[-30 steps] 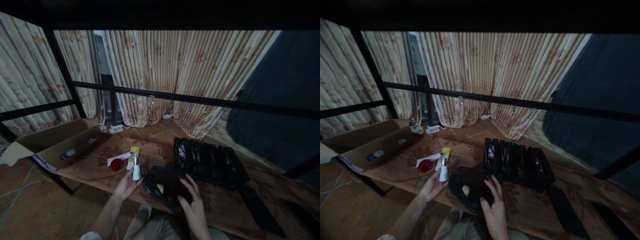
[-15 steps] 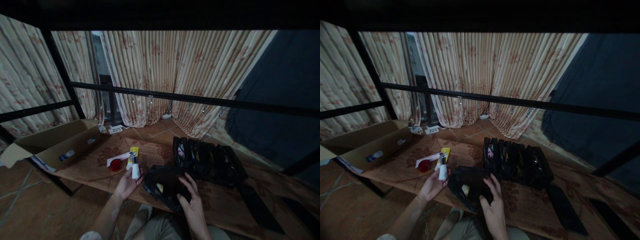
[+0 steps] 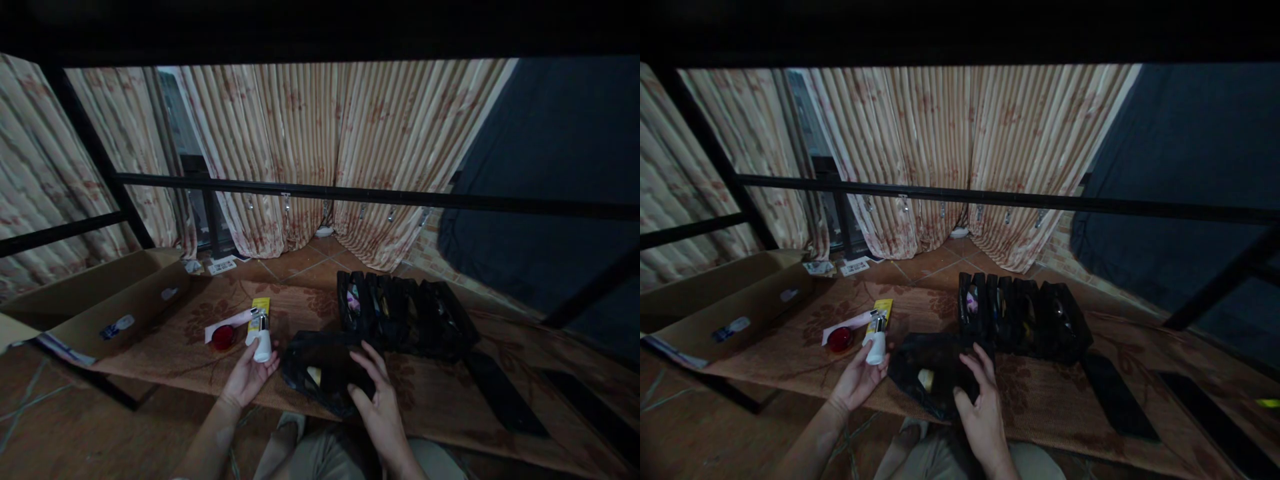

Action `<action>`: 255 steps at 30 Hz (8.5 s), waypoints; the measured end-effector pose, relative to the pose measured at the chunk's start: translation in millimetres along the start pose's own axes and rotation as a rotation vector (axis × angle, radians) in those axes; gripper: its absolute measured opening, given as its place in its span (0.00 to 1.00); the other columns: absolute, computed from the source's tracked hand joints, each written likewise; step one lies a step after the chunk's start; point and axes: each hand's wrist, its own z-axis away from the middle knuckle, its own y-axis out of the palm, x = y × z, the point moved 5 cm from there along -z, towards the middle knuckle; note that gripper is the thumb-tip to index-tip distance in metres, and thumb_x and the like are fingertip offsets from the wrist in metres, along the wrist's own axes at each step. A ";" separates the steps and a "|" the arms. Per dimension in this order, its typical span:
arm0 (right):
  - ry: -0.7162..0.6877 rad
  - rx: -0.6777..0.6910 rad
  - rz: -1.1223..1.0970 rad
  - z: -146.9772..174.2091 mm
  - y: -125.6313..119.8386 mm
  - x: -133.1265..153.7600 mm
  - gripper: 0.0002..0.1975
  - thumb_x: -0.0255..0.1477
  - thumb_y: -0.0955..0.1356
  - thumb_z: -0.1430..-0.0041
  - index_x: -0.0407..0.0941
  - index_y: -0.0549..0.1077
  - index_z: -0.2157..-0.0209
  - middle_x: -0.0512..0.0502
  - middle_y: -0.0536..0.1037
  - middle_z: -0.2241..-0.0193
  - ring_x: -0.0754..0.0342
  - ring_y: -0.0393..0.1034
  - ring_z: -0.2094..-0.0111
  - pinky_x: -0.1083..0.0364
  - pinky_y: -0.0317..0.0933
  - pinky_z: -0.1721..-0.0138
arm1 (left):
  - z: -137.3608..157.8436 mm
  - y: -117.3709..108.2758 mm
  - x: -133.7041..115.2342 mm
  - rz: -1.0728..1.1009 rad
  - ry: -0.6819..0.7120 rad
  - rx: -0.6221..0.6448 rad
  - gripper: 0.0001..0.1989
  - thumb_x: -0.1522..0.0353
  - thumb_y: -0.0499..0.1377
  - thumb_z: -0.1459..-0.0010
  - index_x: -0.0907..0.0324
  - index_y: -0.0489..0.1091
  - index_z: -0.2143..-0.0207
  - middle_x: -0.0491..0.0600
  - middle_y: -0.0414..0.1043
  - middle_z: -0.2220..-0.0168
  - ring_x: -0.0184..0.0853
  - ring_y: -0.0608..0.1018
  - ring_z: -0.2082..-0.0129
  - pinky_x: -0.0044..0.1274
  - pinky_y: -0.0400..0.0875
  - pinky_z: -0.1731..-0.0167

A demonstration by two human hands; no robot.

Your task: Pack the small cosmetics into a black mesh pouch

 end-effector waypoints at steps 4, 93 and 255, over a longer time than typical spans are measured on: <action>-0.010 -0.010 -0.007 0.2 -0.5 -1.4 0.22 0.25 0.67 0.51 0.49 0.73 0.52 0.43 0.62 0.40 0.43 0.57 0.39 0.42 0.56 0.41 | -1.9 -4.1 1.7 -0.024 0.011 -0.008 0.12 0.74 0.57 0.42 0.61 0.68 0.54 0.53 0.76 0.59 0.34 0.80 0.66 0.27 0.75 0.61; -0.010 0.021 0.025 -0.7 0.5 0.4 0.22 0.24 0.65 0.50 0.51 0.71 0.52 0.46 0.59 0.39 0.44 0.54 0.38 0.42 0.52 0.40 | -1.7 -3.4 2.7 -0.108 0.028 0.006 0.32 0.87 0.54 0.54 0.57 0.66 0.48 0.52 0.77 0.59 0.38 0.79 0.56 0.29 0.72 0.52; -0.042 0.021 0.005 -2.8 -3.5 8.3 0.25 0.21 0.65 0.53 0.50 0.71 0.51 0.45 0.60 0.40 0.46 0.55 0.39 0.44 0.51 0.39 | -9.9 0.5 -0.6 -0.114 0.171 -0.091 0.11 0.72 0.60 0.44 0.60 0.71 0.56 0.48 0.76 0.66 0.30 0.78 0.71 0.21 0.76 0.68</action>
